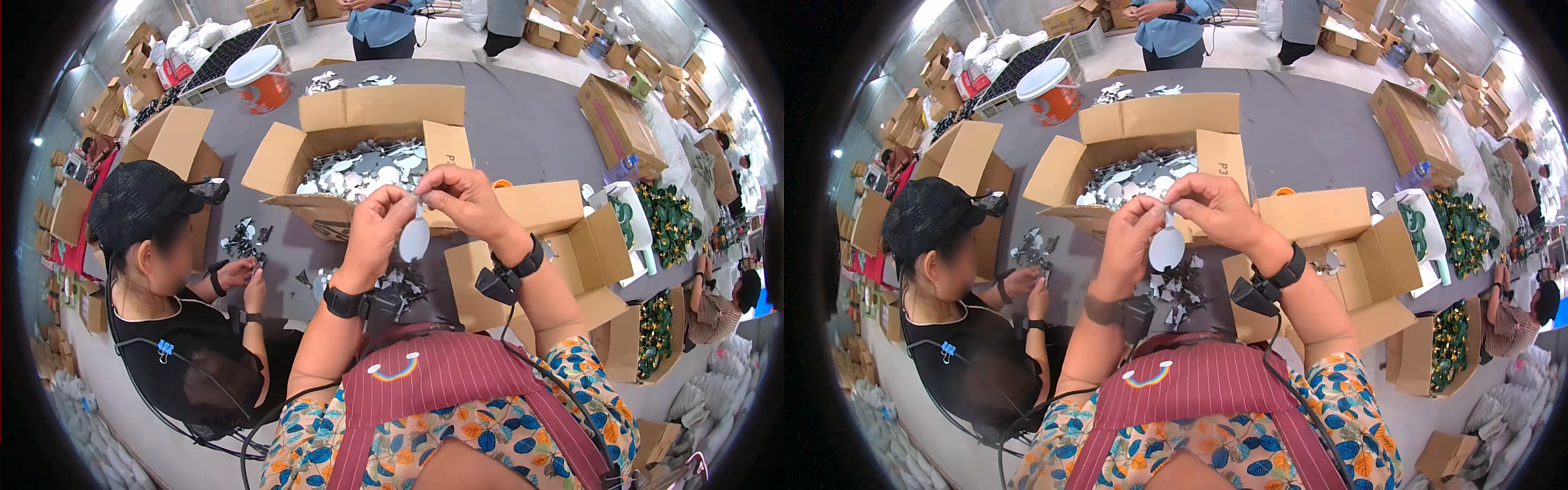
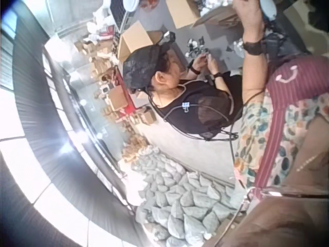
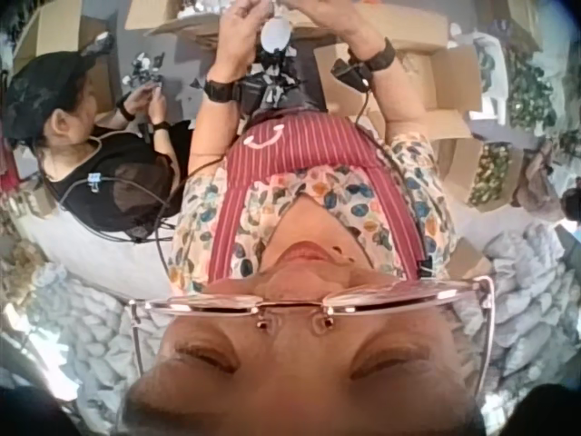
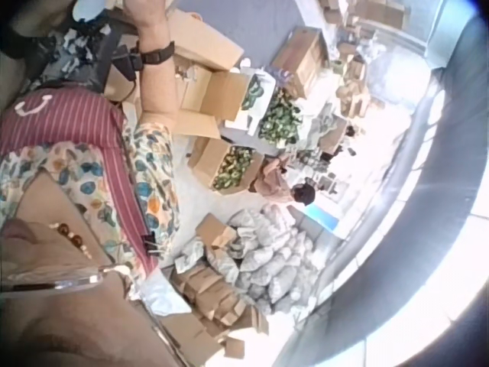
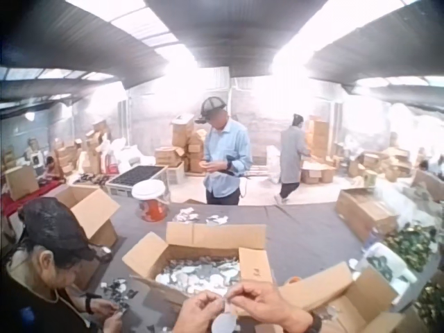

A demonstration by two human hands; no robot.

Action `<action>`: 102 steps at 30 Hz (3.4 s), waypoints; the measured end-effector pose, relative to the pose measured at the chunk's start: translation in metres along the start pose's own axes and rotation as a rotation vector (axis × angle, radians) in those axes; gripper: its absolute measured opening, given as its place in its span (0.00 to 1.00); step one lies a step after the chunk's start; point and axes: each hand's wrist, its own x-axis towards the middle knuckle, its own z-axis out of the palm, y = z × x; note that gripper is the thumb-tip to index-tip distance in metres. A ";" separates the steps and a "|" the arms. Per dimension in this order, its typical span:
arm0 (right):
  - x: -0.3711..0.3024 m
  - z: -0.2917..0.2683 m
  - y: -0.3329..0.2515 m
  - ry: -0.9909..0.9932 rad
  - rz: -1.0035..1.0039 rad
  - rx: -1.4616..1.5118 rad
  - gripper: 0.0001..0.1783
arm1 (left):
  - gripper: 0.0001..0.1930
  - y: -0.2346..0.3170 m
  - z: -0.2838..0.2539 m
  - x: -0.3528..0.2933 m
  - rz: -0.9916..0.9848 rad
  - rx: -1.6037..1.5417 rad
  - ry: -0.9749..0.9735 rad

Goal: The person picks up metal pieces from a box, peels off a protective white film, and places them into a separate box. They then snap black plastic parts onto the metal pieces and place the assembled units into the box.

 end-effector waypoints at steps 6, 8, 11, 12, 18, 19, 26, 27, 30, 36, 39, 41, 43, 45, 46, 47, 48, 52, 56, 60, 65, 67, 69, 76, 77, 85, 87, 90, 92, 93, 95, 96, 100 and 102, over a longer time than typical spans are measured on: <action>-0.014 -0.007 0.000 -0.037 0.042 0.061 0.05 | 0.07 -0.013 -0.006 0.003 -0.110 -0.034 -0.151; -0.017 -0.011 0.003 -0.034 0.049 0.123 0.04 | 0.06 -0.012 0.002 -0.001 -0.155 -0.134 -0.169; -0.024 -0.013 0.010 -0.008 0.032 0.111 0.04 | 0.06 -0.014 0.008 -0.005 -0.130 -0.130 -0.158; -0.026 -0.012 0.010 -0.009 0.032 0.112 0.04 | 0.06 -0.015 0.009 -0.006 -0.130 -0.130 -0.156; -0.032 -0.015 0.025 0.039 0.015 0.156 0.03 | 0.09 -0.027 0.008 -0.009 -0.077 -0.114 -0.155; -0.033 -0.020 0.033 0.034 0.005 0.320 0.02 | 0.10 -0.028 0.003 -0.010 -0.110 -0.171 -0.108; -0.037 -0.014 0.047 0.067 0.006 0.586 0.01 | 0.13 -0.018 0.017 -0.018 -0.083 0.021 -0.074; -0.036 -0.014 0.046 0.079 0.003 0.570 0.01 | 0.13 -0.018 0.026 -0.016 -0.114 0.024 -0.071; -0.034 -0.010 0.044 0.023 0.074 0.458 0.03 | 0.11 -0.020 0.015 -0.016 -0.139 0.029 -0.048; -0.038 -0.011 0.050 -0.045 0.082 0.429 0.05 | 0.05 -0.021 0.018 -0.015 -0.219 0.101 -0.032; -0.039 -0.015 0.055 -0.029 0.035 0.381 0.06 | 0.04 -0.025 0.022 -0.014 -0.203 0.111 0.011; -0.038 -0.016 0.057 -0.040 0.034 0.369 0.06 | 0.05 -0.029 0.023 -0.014 -0.197 0.082 0.008; -0.038 -0.015 0.058 -0.066 0.040 0.370 0.06 | 0.05 -0.035 0.023 -0.015 -0.189 0.056 0.025; -0.041 -0.014 0.055 -0.033 0.113 0.569 0.06 | 0.07 -0.038 0.026 -0.013 -0.189 -0.135 -0.050; -0.043 -0.013 0.055 -0.010 0.162 0.620 0.06 | 0.09 -0.038 0.028 -0.013 -0.183 -0.197 -0.053; -0.045 -0.014 0.057 -0.023 0.168 0.627 0.06 | 0.09 -0.038 0.023 -0.010 -0.179 -0.196 -0.038; -0.047 -0.016 0.061 0.074 0.102 0.683 0.05 | 0.10 -0.040 0.015 -0.008 -0.127 -0.254 -0.036; -0.055 -0.022 0.067 0.216 0.169 0.726 0.05 | 0.15 -0.045 -0.021 -0.017 -0.062 0.179 -0.034; -0.050 -0.012 0.054 0.337 0.351 0.448 0.04 | 0.18 -0.055 -0.030 -0.023 -0.020 0.343 0.016; -0.040 -0.001 0.039 0.322 0.298 0.284 0.04 | 0.11 -0.040 -0.002 -0.015 -0.035 0.133 0.033; -0.033 -0.001 0.030 0.234 0.276 0.154 0.04 | 0.10 -0.037 -0.003 -0.001 -0.029 0.092 -0.091; -0.032 0.000 0.031 0.258 0.260 0.188 0.04 | 0.09 -0.029 0.004 -0.002 -0.058 0.090 -0.081; -0.034 0.001 0.032 0.273 0.243 0.221 0.04 | 0.08 -0.028 0.009 -0.006 -0.081 0.088 -0.064; -0.059 0.011 0.050 0.272 -0.101 -0.088 0.27 | 0.07 -0.038 0.015 -0.006 0.043 -0.229 0.155; -0.062 0.017 0.047 0.324 -0.117 -0.041 0.32 | 0.07 -0.039 0.016 -0.005 0.034 -0.236 0.128; -0.062 0.012 0.035 0.678 -0.329 -0.409 0.25 | 0.06 -0.042 0.016 -0.011 0.326 0.355 0.328; -0.064 0.002 0.033 0.715 -0.316 -0.534 0.19 | 0.09 -0.037 0.027 -0.011 0.358 0.410 0.214; -0.071 -0.004 0.038 0.637 -0.134 -0.426 0.12 | 0.12 -0.042 0.044 -0.007 0.312 0.487 0.114; -0.080 0.000 0.036 0.581 -0.139 -0.276 0.11 | 0.12 -0.043 0.051 -0.006 0.278 0.499 0.121; -0.083 -0.001 0.031 0.591 -0.138 -0.277 0.11 | 0.13 -0.041 0.053 -0.006 0.247 0.512 0.149; -0.086 -0.003 0.020 0.670 -0.529 -0.646 0.12 | 0.13 -0.033 0.056 -0.003 0.213 0.455 0.126; -0.087 -0.001 0.011 0.618 -0.552 -0.682 0.12 | 0.13 -0.030 0.056 -0.002 0.183 0.397 0.114; -0.082 0.009 0.026 0.580 -0.463 -0.633 0.14 | 0.16 -0.032 0.044 -0.002 0.289 0.549 0.118; -0.083 0.007 0.020 0.606 -0.427 -0.639 0.14 | 0.15 -0.034 0.047 0.005 0.361 0.735 0.125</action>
